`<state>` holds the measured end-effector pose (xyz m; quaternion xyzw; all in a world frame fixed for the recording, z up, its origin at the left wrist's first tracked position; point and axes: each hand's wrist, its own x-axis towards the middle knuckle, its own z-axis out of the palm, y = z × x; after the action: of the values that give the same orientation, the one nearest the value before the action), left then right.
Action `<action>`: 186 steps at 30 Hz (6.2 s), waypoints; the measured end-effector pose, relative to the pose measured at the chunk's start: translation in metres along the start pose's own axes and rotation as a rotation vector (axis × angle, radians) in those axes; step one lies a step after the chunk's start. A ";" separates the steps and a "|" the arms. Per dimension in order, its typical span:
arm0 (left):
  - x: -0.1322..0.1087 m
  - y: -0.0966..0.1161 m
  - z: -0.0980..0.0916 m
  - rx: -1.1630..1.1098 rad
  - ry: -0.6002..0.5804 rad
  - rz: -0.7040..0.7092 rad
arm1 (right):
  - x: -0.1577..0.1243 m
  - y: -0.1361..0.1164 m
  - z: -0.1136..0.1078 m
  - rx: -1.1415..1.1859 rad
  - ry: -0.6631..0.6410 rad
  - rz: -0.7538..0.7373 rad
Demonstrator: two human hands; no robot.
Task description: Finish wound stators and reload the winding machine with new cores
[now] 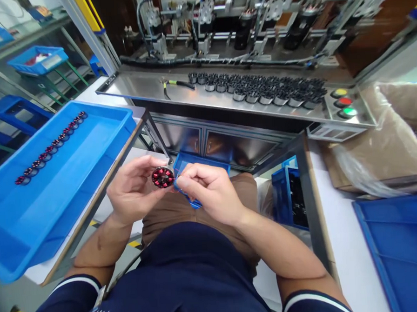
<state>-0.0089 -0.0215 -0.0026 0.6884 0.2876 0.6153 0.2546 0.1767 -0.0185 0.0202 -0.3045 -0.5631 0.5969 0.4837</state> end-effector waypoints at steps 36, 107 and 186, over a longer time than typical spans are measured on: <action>0.000 -0.016 0.005 -0.292 -0.223 -0.096 | 0.003 -0.011 -0.016 -0.139 -0.004 0.104; -0.016 -0.015 0.011 0.028 0.002 -0.158 | -0.009 0.050 0.014 -0.009 0.326 -0.066; 0.011 0.014 0.016 -0.708 -0.176 -0.989 | 0.019 0.010 -0.021 -0.366 -0.221 -0.800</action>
<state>0.0091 -0.0240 0.0133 0.3951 0.3291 0.4232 0.7460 0.1866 0.0075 0.0100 -0.0780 -0.7808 0.2828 0.5516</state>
